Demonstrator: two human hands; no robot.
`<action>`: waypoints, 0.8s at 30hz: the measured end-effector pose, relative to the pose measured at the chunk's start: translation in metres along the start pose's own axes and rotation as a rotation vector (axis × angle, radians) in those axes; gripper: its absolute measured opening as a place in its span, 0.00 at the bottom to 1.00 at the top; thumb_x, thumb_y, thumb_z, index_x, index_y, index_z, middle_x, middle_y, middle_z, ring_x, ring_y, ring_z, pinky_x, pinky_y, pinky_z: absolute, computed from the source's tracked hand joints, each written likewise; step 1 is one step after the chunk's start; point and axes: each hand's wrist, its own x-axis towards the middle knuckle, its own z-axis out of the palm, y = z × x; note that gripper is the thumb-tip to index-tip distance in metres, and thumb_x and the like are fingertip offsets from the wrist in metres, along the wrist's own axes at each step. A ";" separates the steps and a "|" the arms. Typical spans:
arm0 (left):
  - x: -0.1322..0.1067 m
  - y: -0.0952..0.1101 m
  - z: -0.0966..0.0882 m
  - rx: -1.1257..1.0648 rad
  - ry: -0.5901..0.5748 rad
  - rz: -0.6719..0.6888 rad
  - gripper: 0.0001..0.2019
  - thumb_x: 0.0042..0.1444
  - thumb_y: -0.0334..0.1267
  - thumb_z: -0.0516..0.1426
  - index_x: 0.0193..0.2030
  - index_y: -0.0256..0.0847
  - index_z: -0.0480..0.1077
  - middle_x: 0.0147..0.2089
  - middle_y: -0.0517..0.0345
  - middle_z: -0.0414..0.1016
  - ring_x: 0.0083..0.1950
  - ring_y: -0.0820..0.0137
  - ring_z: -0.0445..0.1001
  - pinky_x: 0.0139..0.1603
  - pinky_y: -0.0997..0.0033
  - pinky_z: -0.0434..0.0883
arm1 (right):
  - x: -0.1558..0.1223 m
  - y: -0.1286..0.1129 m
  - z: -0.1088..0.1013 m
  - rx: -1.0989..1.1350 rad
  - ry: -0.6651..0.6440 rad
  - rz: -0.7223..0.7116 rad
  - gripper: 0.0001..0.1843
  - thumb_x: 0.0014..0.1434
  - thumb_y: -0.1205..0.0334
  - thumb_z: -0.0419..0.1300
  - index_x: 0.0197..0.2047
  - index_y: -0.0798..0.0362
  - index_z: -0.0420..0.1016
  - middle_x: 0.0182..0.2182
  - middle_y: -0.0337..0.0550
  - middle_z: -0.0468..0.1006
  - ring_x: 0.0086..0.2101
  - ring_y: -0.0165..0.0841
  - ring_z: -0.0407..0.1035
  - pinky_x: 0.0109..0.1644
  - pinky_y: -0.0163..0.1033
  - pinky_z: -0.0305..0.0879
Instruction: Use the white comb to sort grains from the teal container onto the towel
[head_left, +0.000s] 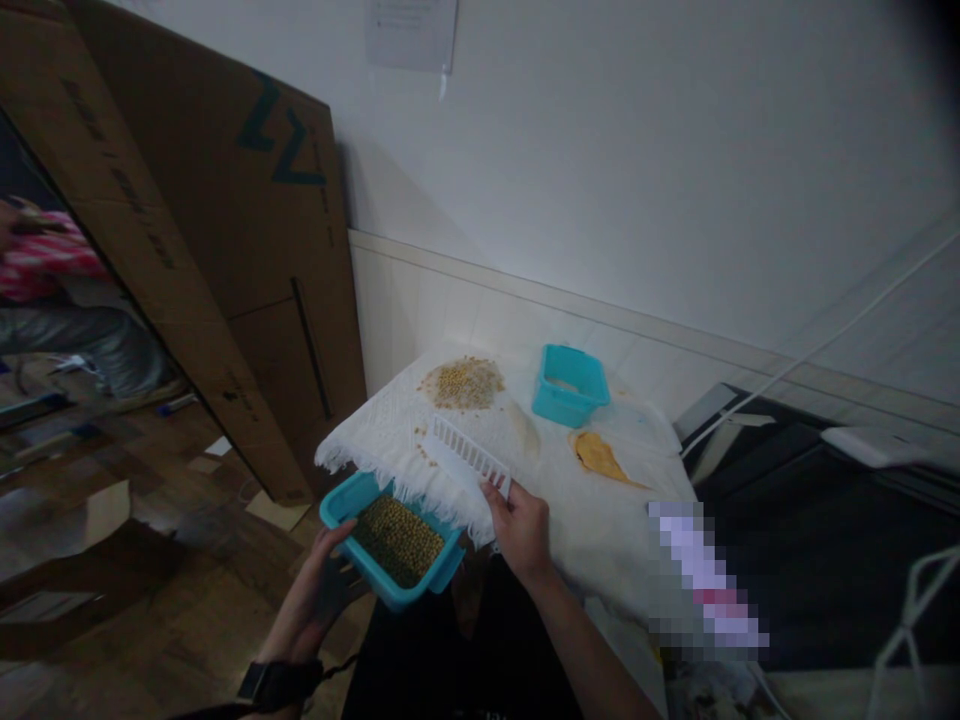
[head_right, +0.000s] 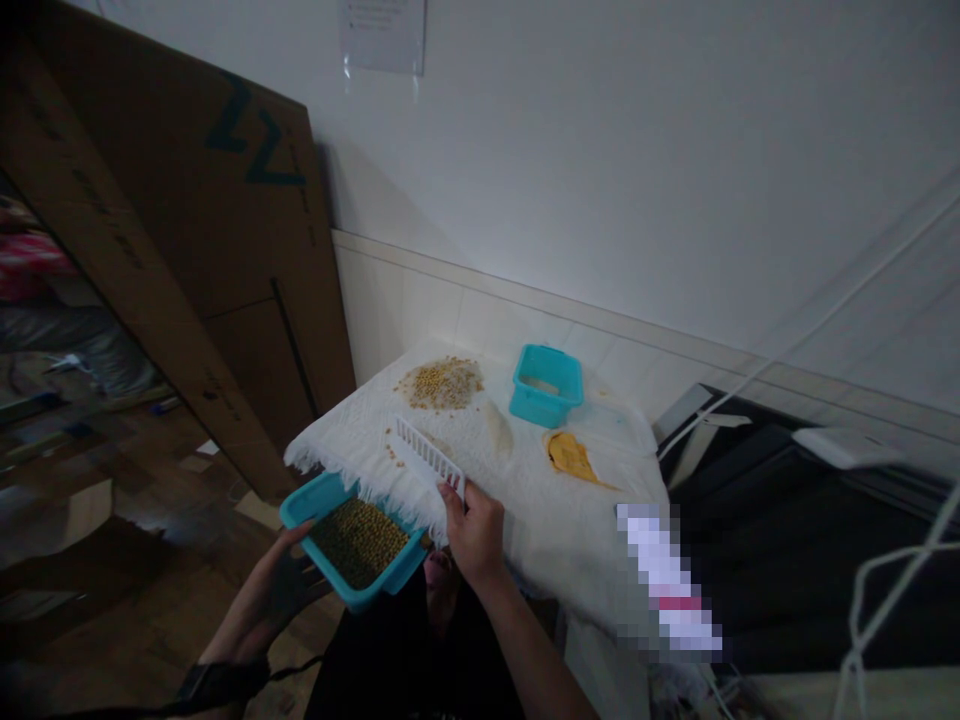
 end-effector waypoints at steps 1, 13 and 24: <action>0.003 0.000 -0.003 -0.001 -0.016 0.001 0.19 0.69 0.41 0.67 0.64 0.46 0.73 0.52 0.47 0.86 0.44 0.57 0.87 0.45 0.59 0.83 | 0.000 0.000 0.000 -0.003 -0.004 0.001 0.34 0.75 0.34 0.59 0.32 0.54 0.86 0.26 0.50 0.88 0.26 0.40 0.81 0.31 0.37 0.71; 0.019 0.007 -0.013 0.005 -0.047 0.072 0.25 0.62 0.45 0.73 0.61 0.49 0.73 0.46 0.51 0.84 0.42 0.56 0.86 0.43 0.57 0.84 | 0.002 -0.009 0.004 0.022 -0.037 -0.033 0.34 0.76 0.36 0.58 0.31 0.55 0.84 0.23 0.46 0.83 0.25 0.36 0.77 0.31 0.36 0.66; 0.019 0.008 -0.010 0.007 -0.047 0.042 0.19 0.66 0.44 0.69 0.60 0.48 0.72 0.46 0.49 0.85 0.42 0.55 0.86 0.43 0.56 0.84 | -0.001 -0.013 0.001 0.054 -0.071 -0.049 0.30 0.74 0.43 0.61 0.27 0.56 0.82 0.19 0.42 0.79 0.20 0.32 0.72 0.28 0.34 0.62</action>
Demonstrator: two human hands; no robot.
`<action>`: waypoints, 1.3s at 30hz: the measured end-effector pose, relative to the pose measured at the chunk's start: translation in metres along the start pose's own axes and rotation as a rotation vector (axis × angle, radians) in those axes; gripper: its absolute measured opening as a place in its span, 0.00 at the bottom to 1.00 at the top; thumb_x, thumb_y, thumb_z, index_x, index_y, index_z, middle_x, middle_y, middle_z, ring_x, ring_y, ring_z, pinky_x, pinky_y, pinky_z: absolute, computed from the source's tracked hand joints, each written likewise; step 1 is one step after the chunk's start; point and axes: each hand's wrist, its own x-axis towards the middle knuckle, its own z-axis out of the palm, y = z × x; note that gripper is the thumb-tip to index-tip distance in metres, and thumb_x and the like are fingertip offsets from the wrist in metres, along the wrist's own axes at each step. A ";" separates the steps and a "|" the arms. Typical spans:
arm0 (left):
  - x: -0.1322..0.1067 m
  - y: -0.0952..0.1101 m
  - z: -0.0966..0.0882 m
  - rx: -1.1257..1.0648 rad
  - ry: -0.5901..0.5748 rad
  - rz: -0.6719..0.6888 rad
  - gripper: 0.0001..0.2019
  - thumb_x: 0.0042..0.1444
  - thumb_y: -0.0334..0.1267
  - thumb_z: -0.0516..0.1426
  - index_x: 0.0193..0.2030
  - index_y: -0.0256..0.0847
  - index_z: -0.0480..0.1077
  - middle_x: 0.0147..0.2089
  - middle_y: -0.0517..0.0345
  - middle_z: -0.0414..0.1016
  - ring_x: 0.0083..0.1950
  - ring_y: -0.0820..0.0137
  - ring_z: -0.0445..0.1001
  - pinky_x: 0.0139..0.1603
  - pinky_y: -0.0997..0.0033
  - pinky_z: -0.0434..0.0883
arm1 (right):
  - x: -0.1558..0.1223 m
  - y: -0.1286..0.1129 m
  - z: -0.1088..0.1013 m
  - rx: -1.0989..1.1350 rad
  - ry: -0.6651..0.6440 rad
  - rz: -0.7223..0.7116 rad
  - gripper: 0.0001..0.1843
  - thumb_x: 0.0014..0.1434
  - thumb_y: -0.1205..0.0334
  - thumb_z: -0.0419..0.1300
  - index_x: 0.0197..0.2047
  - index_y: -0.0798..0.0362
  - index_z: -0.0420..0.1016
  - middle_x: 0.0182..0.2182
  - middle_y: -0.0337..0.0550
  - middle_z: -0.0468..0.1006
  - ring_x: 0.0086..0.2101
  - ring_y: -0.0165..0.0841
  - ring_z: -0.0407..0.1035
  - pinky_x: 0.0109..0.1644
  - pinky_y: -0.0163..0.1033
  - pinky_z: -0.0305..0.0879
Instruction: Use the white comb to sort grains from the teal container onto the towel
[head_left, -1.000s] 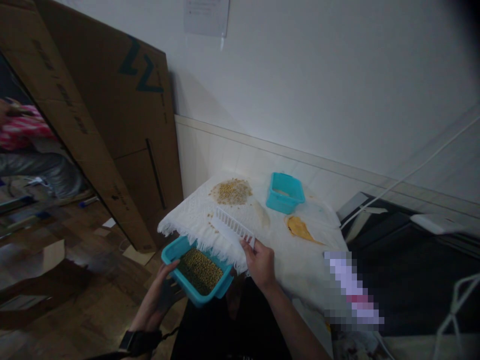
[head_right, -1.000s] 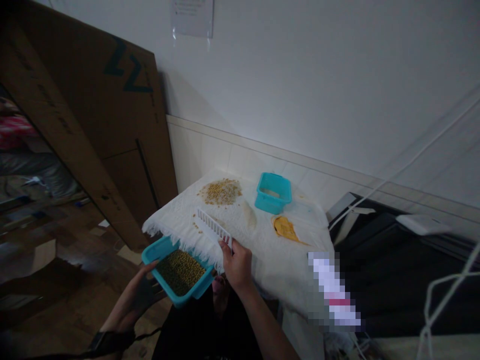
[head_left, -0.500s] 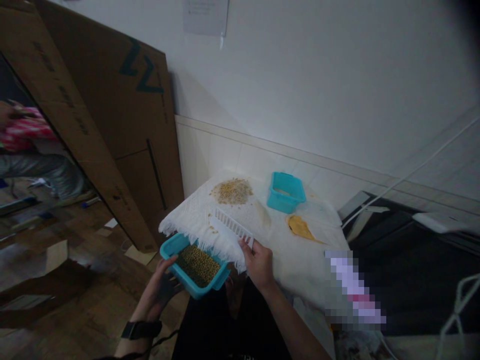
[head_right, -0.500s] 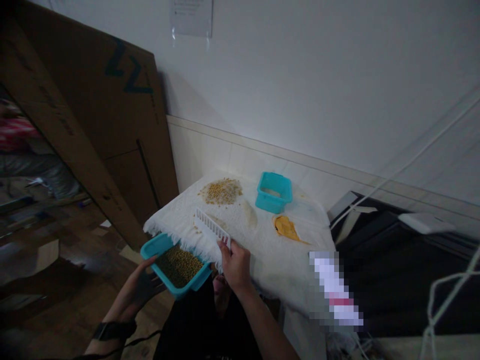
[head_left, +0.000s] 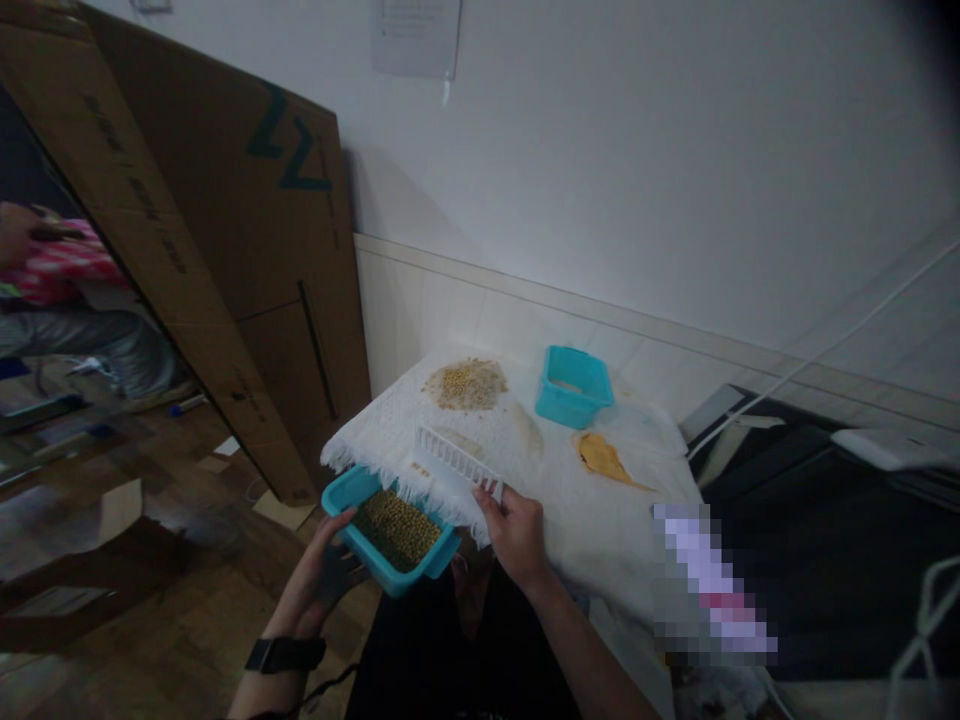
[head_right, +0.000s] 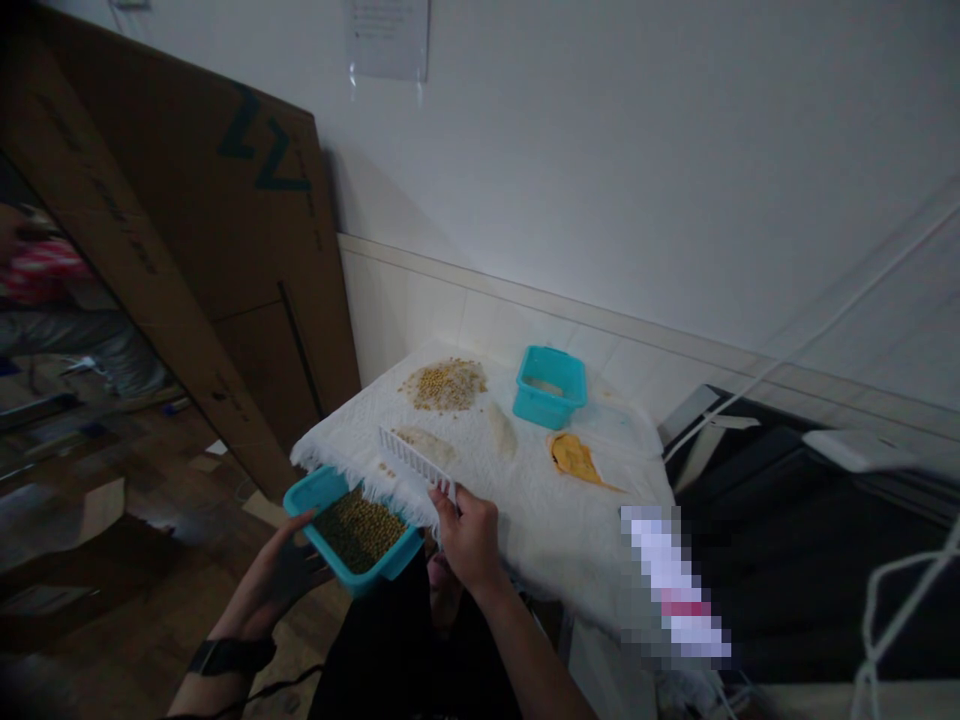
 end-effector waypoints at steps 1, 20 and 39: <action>0.001 0.000 0.000 0.000 0.000 -0.006 0.19 0.66 0.43 0.69 0.60 0.47 0.73 0.46 0.48 0.85 0.42 0.55 0.86 0.43 0.56 0.84 | 0.000 0.000 0.000 0.013 -0.012 0.001 0.30 0.74 0.43 0.61 0.28 0.56 0.82 0.19 0.42 0.79 0.20 0.32 0.72 0.28 0.34 0.63; -0.004 0.010 0.003 0.017 0.047 0.003 0.16 0.69 0.40 0.65 0.61 0.46 0.74 0.45 0.48 0.85 0.40 0.58 0.85 0.41 0.58 0.84 | 0.042 0.002 0.053 -0.252 0.080 0.056 0.29 0.77 0.44 0.58 0.31 0.53 0.84 0.25 0.54 0.86 0.24 0.38 0.77 0.32 0.38 0.61; 0.008 0.016 -0.011 0.003 0.064 0.019 0.17 0.67 0.42 0.67 0.61 0.44 0.76 0.44 0.49 0.84 0.38 0.61 0.84 0.39 0.61 0.84 | 0.050 0.005 0.065 -0.261 0.060 0.020 0.30 0.78 0.44 0.56 0.31 0.53 0.84 0.25 0.55 0.86 0.25 0.39 0.77 0.32 0.39 0.59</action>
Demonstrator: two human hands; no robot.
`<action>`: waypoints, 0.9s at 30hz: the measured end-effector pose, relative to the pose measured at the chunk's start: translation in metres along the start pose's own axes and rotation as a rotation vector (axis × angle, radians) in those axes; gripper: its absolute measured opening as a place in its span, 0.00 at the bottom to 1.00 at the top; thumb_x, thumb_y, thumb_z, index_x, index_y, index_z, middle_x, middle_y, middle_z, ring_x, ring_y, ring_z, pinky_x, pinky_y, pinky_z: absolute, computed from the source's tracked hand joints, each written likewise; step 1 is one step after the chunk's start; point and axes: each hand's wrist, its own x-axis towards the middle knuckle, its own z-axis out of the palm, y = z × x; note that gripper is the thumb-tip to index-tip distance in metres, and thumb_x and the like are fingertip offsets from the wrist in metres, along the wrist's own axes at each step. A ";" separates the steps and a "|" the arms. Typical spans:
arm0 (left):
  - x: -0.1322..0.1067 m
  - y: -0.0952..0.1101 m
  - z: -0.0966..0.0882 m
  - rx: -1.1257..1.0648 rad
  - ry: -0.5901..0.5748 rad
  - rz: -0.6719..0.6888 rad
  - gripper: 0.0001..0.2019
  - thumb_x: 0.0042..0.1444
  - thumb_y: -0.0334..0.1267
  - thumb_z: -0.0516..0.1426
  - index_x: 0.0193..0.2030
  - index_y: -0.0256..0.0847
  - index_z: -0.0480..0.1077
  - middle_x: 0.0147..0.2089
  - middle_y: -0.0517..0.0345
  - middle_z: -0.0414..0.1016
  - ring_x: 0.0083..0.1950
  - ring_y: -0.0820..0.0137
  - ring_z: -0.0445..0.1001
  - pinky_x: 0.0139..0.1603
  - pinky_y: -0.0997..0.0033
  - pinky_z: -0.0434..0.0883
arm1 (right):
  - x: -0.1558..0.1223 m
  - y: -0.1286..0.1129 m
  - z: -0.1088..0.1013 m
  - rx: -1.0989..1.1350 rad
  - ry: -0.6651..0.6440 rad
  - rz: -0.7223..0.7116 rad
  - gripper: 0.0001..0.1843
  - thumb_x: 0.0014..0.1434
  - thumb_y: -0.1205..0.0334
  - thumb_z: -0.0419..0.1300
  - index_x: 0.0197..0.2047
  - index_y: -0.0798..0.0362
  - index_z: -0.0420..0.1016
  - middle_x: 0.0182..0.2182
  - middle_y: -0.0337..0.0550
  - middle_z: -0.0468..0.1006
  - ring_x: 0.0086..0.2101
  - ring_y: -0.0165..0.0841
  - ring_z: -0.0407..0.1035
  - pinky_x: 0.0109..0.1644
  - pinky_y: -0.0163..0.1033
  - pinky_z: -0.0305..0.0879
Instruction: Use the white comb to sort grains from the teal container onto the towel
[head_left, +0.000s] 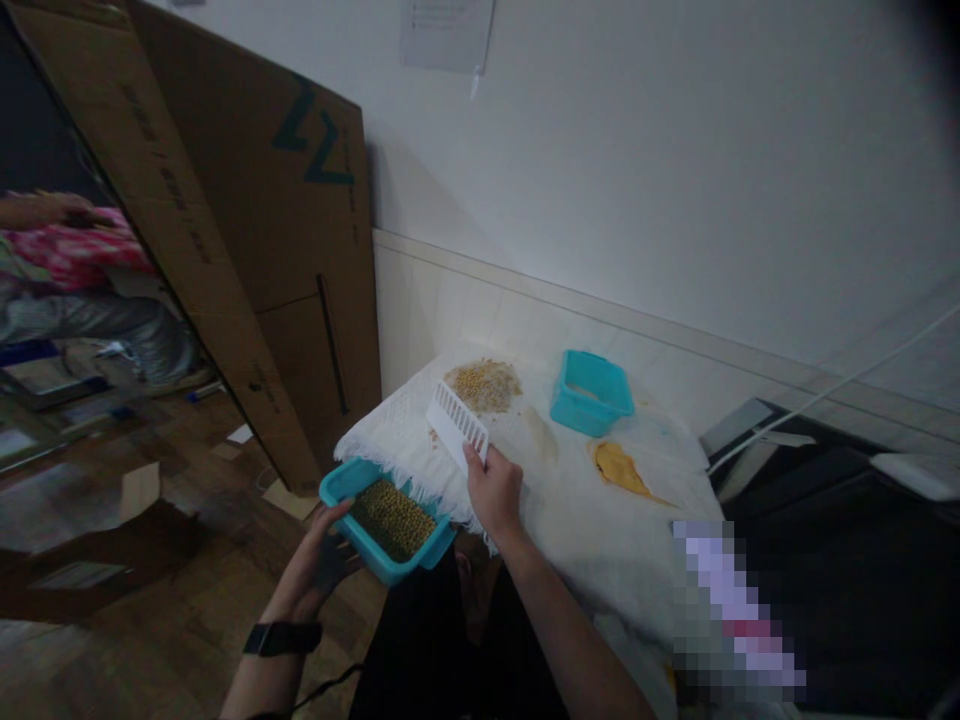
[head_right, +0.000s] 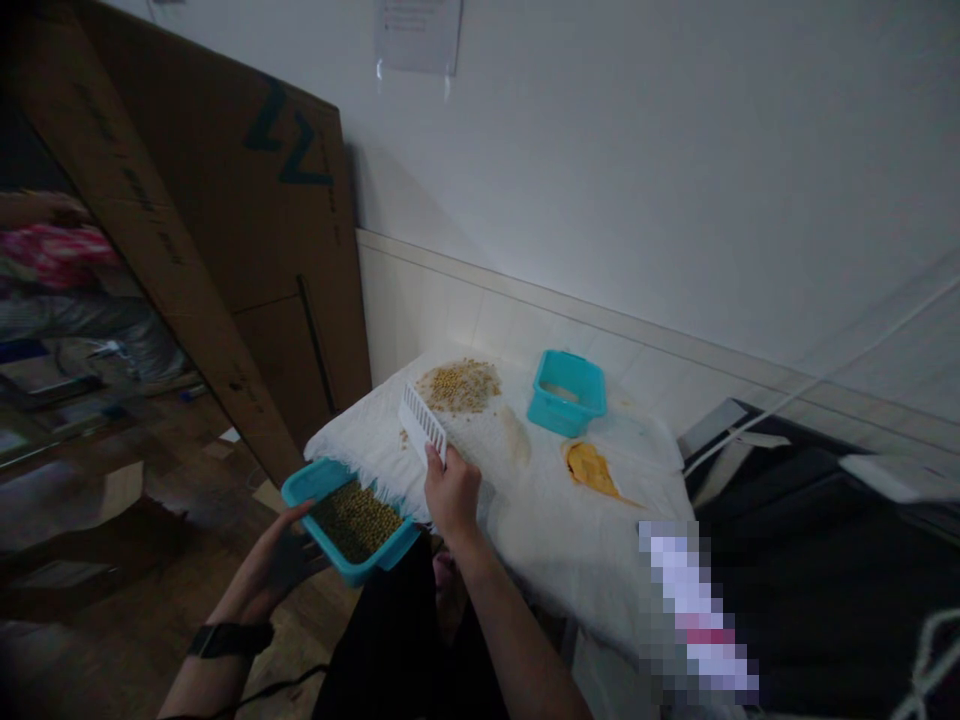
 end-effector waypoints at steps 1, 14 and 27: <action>0.000 0.001 0.000 0.000 0.002 -0.002 0.16 0.68 0.42 0.67 0.60 0.43 0.77 0.44 0.49 0.84 0.38 0.61 0.84 0.39 0.61 0.84 | 0.000 -0.001 0.000 0.006 -0.003 -0.007 0.30 0.78 0.43 0.56 0.31 0.53 0.84 0.25 0.54 0.85 0.24 0.38 0.75 0.32 0.39 0.59; -0.005 0.006 0.003 -0.010 0.001 0.011 0.20 0.66 0.41 0.68 0.63 0.47 0.76 0.50 0.48 0.84 0.39 0.60 0.85 0.38 0.59 0.84 | -0.006 0.006 -0.005 0.007 0.042 -0.022 0.39 0.79 0.33 0.50 0.30 0.53 0.84 0.24 0.57 0.84 0.23 0.40 0.76 0.31 0.40 0.59; -0.007 0.007 0.002 -0.014 0.007 0.023 0.17 0.67 0.40 0.67 0.61 0.47 0.75 0.48 0.50 0.84 0.38 0.60 0.85 0.39 0.60 0.84 | -0.018 0.003 -0.019 0.098 -0.013 0.016 0.37 0.77 0.33 0.55 0.31 0.54 0.85 0.23 0.53 0.84 0.24 0.39 0.76 0.30 0.38 0.62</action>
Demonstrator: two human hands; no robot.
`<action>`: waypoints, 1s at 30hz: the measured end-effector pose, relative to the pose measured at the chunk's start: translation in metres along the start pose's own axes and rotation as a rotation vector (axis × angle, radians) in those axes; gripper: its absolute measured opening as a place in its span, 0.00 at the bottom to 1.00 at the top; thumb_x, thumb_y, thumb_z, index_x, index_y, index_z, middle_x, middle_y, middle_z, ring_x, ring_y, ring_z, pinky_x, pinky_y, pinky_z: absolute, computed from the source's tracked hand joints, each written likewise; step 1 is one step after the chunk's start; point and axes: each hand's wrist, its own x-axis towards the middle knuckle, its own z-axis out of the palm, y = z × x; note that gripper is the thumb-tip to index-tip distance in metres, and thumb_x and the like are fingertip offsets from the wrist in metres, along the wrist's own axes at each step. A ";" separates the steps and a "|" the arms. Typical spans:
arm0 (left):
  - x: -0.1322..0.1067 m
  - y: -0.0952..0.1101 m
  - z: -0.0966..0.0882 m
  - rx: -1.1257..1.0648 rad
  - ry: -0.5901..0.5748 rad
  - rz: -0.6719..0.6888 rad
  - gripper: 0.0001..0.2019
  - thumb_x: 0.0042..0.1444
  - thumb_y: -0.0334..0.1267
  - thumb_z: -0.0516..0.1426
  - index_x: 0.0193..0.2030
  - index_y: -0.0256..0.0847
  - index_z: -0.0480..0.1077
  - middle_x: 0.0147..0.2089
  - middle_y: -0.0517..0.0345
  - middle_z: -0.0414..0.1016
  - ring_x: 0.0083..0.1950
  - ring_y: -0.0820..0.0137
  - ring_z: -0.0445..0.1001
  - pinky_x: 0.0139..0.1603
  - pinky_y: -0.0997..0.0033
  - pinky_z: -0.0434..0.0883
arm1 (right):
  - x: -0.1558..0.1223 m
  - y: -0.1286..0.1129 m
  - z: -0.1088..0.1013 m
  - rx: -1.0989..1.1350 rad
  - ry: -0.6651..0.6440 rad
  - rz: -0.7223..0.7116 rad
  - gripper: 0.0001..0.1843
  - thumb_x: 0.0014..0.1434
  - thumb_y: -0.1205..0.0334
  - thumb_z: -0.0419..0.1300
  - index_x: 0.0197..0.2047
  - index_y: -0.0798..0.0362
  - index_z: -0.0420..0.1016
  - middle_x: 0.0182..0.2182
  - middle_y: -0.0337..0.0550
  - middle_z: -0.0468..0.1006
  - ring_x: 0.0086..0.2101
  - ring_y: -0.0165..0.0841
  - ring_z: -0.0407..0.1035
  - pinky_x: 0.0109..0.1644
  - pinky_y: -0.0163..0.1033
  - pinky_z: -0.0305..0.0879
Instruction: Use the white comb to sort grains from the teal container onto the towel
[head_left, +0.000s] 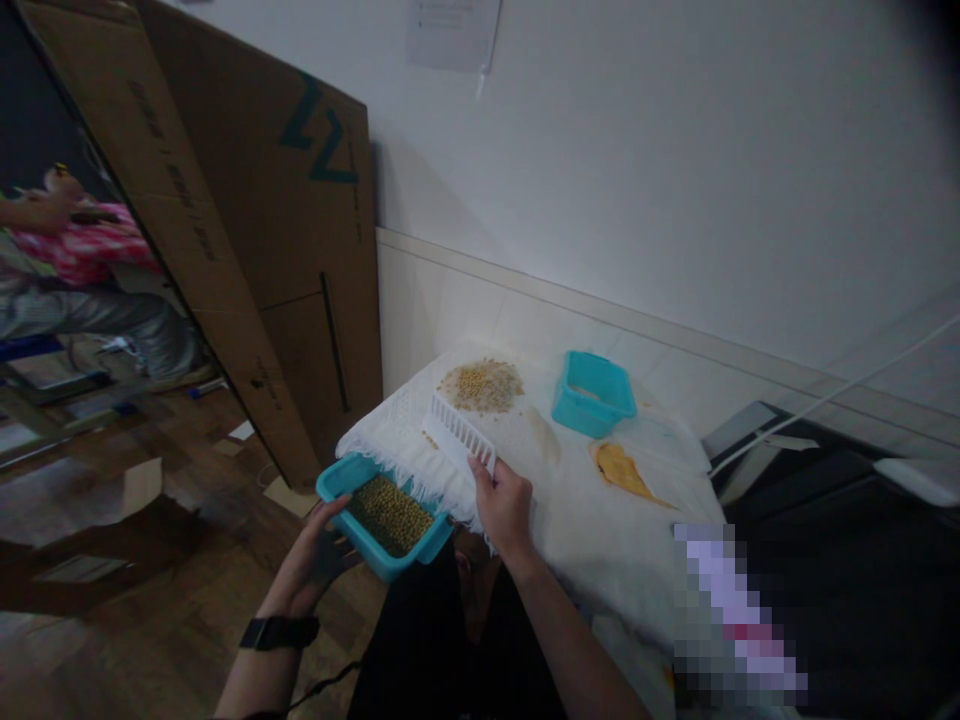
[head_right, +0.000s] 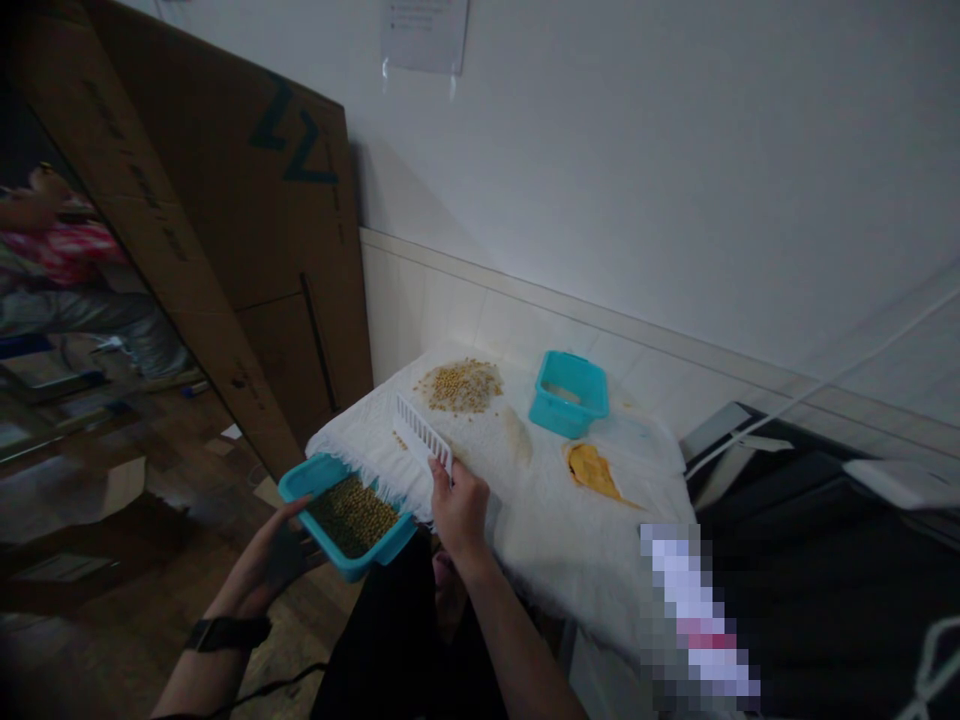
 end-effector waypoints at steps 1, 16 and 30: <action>-0.001 0.001 0.001 0.001 0.001 0.002 0.16 0.68 0.40 0.66 0.61 0.47 0.75 0.48 0.49 0.84 0.38 0.61 0.84 0.39 0.61 0.84 | -0.001 -0.001 -0.001 0.007 -0.002 -0.001 0.36 0.77 0.34 0.55 0.31 0.53 0.85 0.24 0.53 0.85 0.24 0.39 0.76 0.30 0.38 0.63; -0.002 0.000 0.002 -0.014 0.004 -0.004 0.17 0.66 0.41 0.67 0.60 0.47 0.76 0.47 0.51 0.84 0.39 0.59 0.84 0.40 0.59 0.83 | -0.009 -0.005 -0.008 0.026 0.020 -0.035 0.37 0.78 0.34 0.54 0.30 0.54 0.85 0.23 0.53 0.85 0.23 0.38 0.77 0.31 0.38 0.63; 0.006 -0.005 -0.006 -0.014 -0.029 -0.008 0.21 0.65 0.42 0.69 0.63 0.48 0.76 0.48 0.51 0.84 0.41 0.58 0.85 0.43 0.56 0.85 | -0.018 -0.017 -0.013 0.044 -0.014 -0.052 0.36 0.79 0.36 0.54 0.31 0.53 0.86 0.24 0.52 0.85 0.23 0.37 0.76 0.31 0.36 0.66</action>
